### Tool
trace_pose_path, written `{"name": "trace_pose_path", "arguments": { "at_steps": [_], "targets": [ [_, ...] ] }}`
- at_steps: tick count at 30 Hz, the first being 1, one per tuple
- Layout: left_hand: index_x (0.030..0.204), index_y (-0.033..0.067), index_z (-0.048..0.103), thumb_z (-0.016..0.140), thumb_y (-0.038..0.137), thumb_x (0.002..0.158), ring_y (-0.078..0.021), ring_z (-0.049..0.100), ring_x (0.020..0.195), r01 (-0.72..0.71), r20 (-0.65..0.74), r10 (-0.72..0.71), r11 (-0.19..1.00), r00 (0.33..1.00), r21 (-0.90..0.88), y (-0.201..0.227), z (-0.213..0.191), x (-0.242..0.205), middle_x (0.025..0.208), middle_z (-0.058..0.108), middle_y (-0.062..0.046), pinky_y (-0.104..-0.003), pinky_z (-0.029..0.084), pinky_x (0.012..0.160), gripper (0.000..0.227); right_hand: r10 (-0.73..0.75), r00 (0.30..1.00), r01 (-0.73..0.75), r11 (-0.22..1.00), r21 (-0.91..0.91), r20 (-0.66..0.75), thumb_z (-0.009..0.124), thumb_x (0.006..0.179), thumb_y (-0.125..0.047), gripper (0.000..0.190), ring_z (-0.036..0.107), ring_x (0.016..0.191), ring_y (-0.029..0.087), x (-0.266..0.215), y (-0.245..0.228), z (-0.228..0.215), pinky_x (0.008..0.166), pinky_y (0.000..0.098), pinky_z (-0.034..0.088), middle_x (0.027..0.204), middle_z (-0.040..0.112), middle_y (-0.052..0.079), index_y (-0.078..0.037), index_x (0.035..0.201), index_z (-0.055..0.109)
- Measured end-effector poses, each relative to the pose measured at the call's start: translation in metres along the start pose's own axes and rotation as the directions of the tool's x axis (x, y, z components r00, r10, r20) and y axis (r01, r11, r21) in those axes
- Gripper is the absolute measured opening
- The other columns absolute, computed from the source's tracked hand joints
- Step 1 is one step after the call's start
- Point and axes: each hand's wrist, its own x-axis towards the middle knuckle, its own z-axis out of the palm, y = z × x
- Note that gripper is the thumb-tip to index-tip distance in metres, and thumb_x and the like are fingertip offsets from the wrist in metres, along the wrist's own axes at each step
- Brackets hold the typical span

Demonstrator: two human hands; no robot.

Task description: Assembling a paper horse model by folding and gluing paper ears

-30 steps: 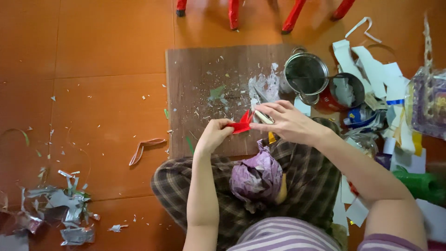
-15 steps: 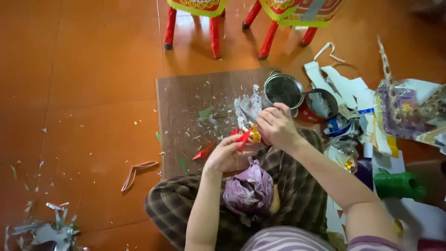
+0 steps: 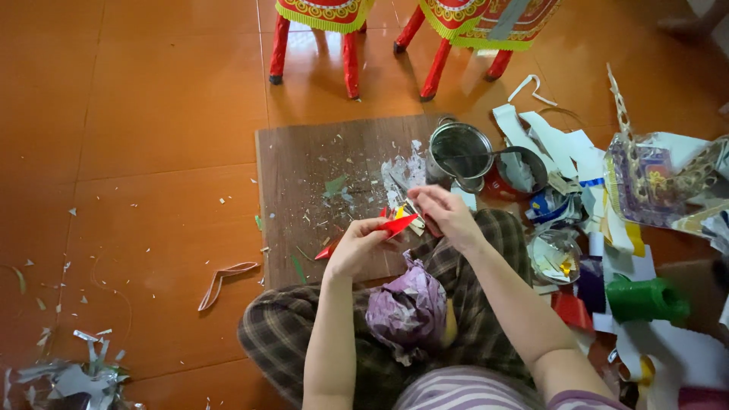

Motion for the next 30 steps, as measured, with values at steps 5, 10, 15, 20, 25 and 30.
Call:
{"name": "trace_pose_path", "arguments": {
  "at_steps": [5,10,15,20,25,30],
  "targets": [
    [0.099,0.0030,0.079,0.063,-0.003,0.089,-0.0104,0.063,0.083,-0.034,0.090,0.004,0.943,0.996,0.330,0.018,0.011,-0.007,0.090,0.070,-0.002,-0.033,0.057,0.081,0.020,0.069,0.991,-0.094,0.970,0.224,0.117,0.076,0.087,-0.011,0.024,0.066,0.097,0.016,0.007,0.033,0.002,0.089,0.0309,0.053,0.111,0.073,0.013,0.002,0.107,0.073],
    [0.099,0.0066,0.079,0.063,-0.001,0.089,-0.0087,0.064,0.081,-0.015,0.096,-0.028,0.909,0.995,0.416,0.013,0.005,-0.005,0.085,0.070,0.000,-0.029,0.057,0.081,0.021,0.060,0.995,-0.080,0.949,0.305,0.075,0.075,0.087,-0.009,0.017,0.065,0.099,0.017,0.016,0.054,-0.003,0.088,0.0300,0.051,0.112,0.070,0.015,0.002,0.098,0.070],
    [0.100,0.0083,0.079,0.062,0.000,0.087,-0.0087,0.063,0.091,-0.076,0.118,0.014,0.835,0.993,0.545,0.008,-0.002,-0.004,0.093,0.073,-0.001,-0.032,0.053,0.090,0.023,0.152,0.988,-0.149,0.935,0.322,0.019,0.068,0.094,-0.018,0.023,0.068,0.093,0.018,0.012,0.039,-0.001,0.077,0.0274,0.053,0.101,0.071,0.011,-0.003,0.112,0.071],
    [0.104,0.0022,0.077,0.058,-0.003,0.087,-0.0182,0.064,0.099,-0.076,0.086,0.034,0.831,0.996,0.550,0.033,0.020,-0.013,0.101,0.073,-0.011,-0.040,0.053,0.095,0.026,0.164,0.986,-0.167,0.958,0.231,0.032,0.079,0.086,-0.008,0.019,0.069,0.082,0.012,0.009,0.082,0.004,0.068,0.0229,0.056,0.095,0.074,0.008,-0.001,0.102,0.073],
    [0.116,0.0078,0.074,0.054,0.003,0.095,-0.0165,0.064,0.089,-0.048,-0.156,0.163,0.826,0.974,0.562,0.009,0.015,0.001,0.092,0.071,-0.008,-0.034,0.054,0.084,0.029,0.189,0.972,-0.132,0.929,0.345,-0.137,0.077,0.091,-0.006,0.006,0.069,0.078,0.008,0.012,0.079,0.012,0.067,0.0183,0.057,0.087,0.074,0.004,-0.004,0.096,0.073],
    [0.121,0.0090,0.068,0.058,0.005,0.097,-0.0344,0.068,0.100,-0.081,-0.191,0.312,0.686,0.931,0.723,-0.010,0.011,0.011,0.100,0.068,-0.020,-0.046,0.054,0.090,0.026,0.184,0.963,-0.090,0.906,0.413,-0.195,0.084,0.085,-0.005,0.020,0.066,0.077,0.007,0.014,0.096,0.030,0.065,0.0188,0.057,0.087,0.070,0.002,-0.005,0.097,0.069]
  ]
}}
